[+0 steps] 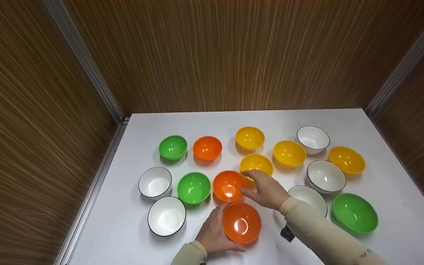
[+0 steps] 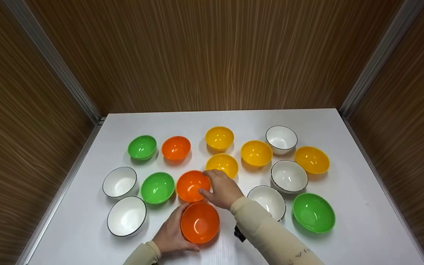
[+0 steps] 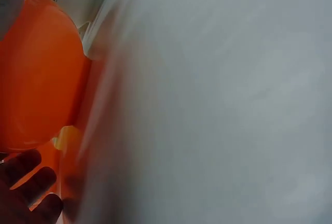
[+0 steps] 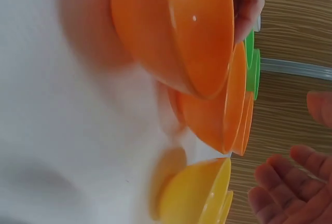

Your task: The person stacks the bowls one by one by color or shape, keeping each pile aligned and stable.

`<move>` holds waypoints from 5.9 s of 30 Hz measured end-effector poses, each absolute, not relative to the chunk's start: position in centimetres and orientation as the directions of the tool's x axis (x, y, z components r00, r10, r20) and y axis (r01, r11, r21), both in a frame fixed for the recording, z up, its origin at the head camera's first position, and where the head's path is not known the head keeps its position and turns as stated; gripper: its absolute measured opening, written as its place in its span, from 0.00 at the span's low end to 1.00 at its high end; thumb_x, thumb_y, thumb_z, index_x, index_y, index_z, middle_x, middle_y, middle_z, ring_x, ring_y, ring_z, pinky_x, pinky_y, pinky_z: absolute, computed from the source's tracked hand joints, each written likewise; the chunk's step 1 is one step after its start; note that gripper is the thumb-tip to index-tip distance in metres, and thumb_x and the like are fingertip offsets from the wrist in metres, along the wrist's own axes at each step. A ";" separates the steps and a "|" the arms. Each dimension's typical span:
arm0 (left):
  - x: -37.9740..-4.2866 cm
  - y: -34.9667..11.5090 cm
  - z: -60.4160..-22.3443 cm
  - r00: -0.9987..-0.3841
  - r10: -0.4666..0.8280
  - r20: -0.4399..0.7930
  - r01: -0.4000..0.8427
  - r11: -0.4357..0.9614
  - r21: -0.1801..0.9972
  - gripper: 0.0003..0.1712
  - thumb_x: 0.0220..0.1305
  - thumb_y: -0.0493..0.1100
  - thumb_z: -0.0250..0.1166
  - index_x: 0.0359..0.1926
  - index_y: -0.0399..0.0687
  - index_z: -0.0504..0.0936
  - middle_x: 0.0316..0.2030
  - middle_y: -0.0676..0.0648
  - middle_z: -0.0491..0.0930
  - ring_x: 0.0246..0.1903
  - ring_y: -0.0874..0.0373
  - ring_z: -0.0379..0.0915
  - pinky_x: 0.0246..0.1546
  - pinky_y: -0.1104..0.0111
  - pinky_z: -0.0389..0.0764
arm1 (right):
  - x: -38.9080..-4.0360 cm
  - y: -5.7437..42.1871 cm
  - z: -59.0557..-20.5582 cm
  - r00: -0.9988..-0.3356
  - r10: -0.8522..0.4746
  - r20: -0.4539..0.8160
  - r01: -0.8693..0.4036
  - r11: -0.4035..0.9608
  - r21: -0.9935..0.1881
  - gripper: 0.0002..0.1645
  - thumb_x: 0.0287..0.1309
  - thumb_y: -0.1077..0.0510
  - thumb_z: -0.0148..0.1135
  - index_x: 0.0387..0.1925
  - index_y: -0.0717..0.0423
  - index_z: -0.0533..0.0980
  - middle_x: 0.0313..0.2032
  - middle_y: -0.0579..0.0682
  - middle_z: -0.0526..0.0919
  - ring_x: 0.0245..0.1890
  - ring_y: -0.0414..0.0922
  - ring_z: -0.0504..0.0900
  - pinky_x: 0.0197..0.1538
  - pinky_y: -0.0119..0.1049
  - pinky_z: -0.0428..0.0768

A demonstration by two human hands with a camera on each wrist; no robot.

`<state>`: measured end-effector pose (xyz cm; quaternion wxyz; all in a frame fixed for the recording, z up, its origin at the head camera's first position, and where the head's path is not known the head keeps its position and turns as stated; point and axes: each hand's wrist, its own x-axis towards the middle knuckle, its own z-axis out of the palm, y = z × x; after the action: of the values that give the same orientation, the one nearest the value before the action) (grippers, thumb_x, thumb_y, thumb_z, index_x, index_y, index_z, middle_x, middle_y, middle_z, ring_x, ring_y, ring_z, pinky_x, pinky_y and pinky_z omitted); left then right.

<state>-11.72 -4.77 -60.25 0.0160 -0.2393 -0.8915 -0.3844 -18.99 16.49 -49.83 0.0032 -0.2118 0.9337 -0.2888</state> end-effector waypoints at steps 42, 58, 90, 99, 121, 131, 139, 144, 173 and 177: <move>-12.1 -5.7 -59.4 -0.861 0.487 0.150 0.454 0.598 0.661 0.73 0.30 0.72 0.76 0.73 0.45 0.52 0.63 0.45 0.68 0.61 0.52 0.66 0.62 0.59 0.69 | -24.8 13.0 -51.3 -0.657 -0.725 -0.208 -0.731 0.680 -0.057 0.73 0.30 0.40 0.81 0.75 0.43 0.48 0.73 0.53 0.52 0.71 0.55 0.54 0.67 0.63 0.55; -13.0 -5.5 -59.5 -0.872 0.476 0.113 0.404 0.572 0.714 0.72 0.31 0.70 0.77 0.74 0.51 0.50 0.66 0.50 0.65 0.64 0.55 0.63 0.64 0.59 0.67 | -25.6 13.4 -51.2 -0.698 -0.714 -0.059 -0.679 0.685 -0.263 0.70 0.29 0.42 0.82 0.74 0.42 0.52 0.64 0.60 0.64 0.61 0.56 0.68 0.63 0.48 0.70; -18.8 -2.6 -61.7 -0.967 0.210 0.146 0.232 0.482 0.845 0.68 0.35 0.73 0.73 0.74 0.55 0.50 0.68 0.56 0.61 0.65 0.61 0.59 0.67 0.61 0.62 | -22.9 18.6 -49.7 -0.622 -0.755 0.207 -0.770 0.542 -0.337 0.72 0.22 0.37 0.83 0.73 0.42 0.56 0.60 0.51 0.65 0.58 0.46 0.68 0.59 0.45 0.74; -18.4 -2.7 -61.6 -0.980 0.185 0.065 0.153 0.507 0.848 0.73 0.32 0.75 0.73 0.75 0.51 0.49 0.70 0.53 0.59 0.67 0.58 0.57 0.67 0.60 0.62 | -22.5 18.2 -51.2 -0.614 -0.772 0.162 -0.772 0.546 -0.324 0.71 0.25 0.40 0.83 0.73 0.44 0.55 0.61 0.51 0.66 0.57 0.47 0.72 0.59 0.43 0.76; -18.6 -3.0 -61.6 -0.970 0.213 0.116 0.206 0.474 0.856 0.71 0.32 0.71 0.75 0.74 0.52 0.52 0.69 0.56 0.61 0.64 0.61 0.61 0.65 0.62 0.64 | -22.9 17.7 -52.6 -0.625 -0.772 0.116 -0.763 0.574 -0.297 0.69 0.26 0.37 0.82 0.72 0.49 0.57 0.61 0.50 0.67 0.55 0.47 0.75 0.55 0.41 0.78; -18.6 -3.1 -61.6 -0.967 0.213 0.136 0.225 0.478 0.849 0.70 0.33 0.71 0.75 0.74 0.50 0.52 0.69 0.52 0.62 0.65 0.58 0.61 0.66 0.61 0.64 | -23.0 17.6 -52.7 -0.623 -0.776 0.097 -0.763 0.575 -0.295 0.69 0.26 0.41 0.82 0.72 0.48 0.57 0.61 0.51 0.66 0.52 0.49 0.77 0.54 0.41 0.79; -18.6 -3.0 -61.7 -0.971 0.204 0.124 0.211 0.483 0.850 0.70 0.33 0.71 0.76 0.74 0.51 0.52 0.69 0.53 0.62 0.65 0.58 0.61 0.66 0.61 0.63 | -23.2 17.6 -52.8 -0.615 -0.782 0.102 -0.772 0.572 -0.279 0.69 0.26 0.39 0.82 0.72 0.49 0.57 0.61 0.52 0.67 0.52 0.50 0.77 0.51 0.41 0.81; -18.7 -3.1 -61.6 -0.973 0.207 0.106 0.194 0.472 0.860 0.71 0.32 0.71 0.75 0.74 0.51 0.52 0.69 0.54 0.61 0.65 0.60 0.61 0.66 0.63 0.63 | -23.1 17.6 -52.7 -0.619 -0.780 0.089 -0.767 0.576 -0.281 0.72 0.26 0.38 0.82 0.73 0.50 0.54 0.62 0.52 0.66 0.55 0.50 0.76 0.53 0.41 0.80; -18.6 -3.0 -61.6 -0.972 0.198 0.126 0.206 0.462 0.863 0.67 0.35 0.65 0.78 0.74 0.52 0.53 0.67 0.54 0.64 0.64 0.59 0.62 0.65 0.60 0.65 | -29.9 12.2 -45.1 -0.828 -0.560 0.039 -0.540 0.776 -0.325 0.18 0.59 0.52 0.67 0.50 0.52 0.80 0.40 0.50 0.85 0.40 0.45 0.83 0.47 0.40 0.83; -18.6 -3.0 -61.6 -0.969 0.200 0.145 0.222 0.448 0.866 0.67 0.36 0.64 0.78 0.73 0.49 0.53 0.67 0.54 0.65 0.65 0.58 0.62 0.66 0.60 0.64 | -31.3 11.8 -45.7 -0.794 -0.607 0.019 -0.592 0.767 -0.247 0.18 0.58 0.55 0.67 0.51 0.53 0.80 0.41 0.52 0.86 0.40 0.46 0.84 0.47 0.41 0.83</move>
<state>-18.61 -3.01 -61.62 0.0106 -0.1241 -0.8507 -0.5107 -31.28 11.77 -45.73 0.0310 -0.3191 0.9395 -0.1207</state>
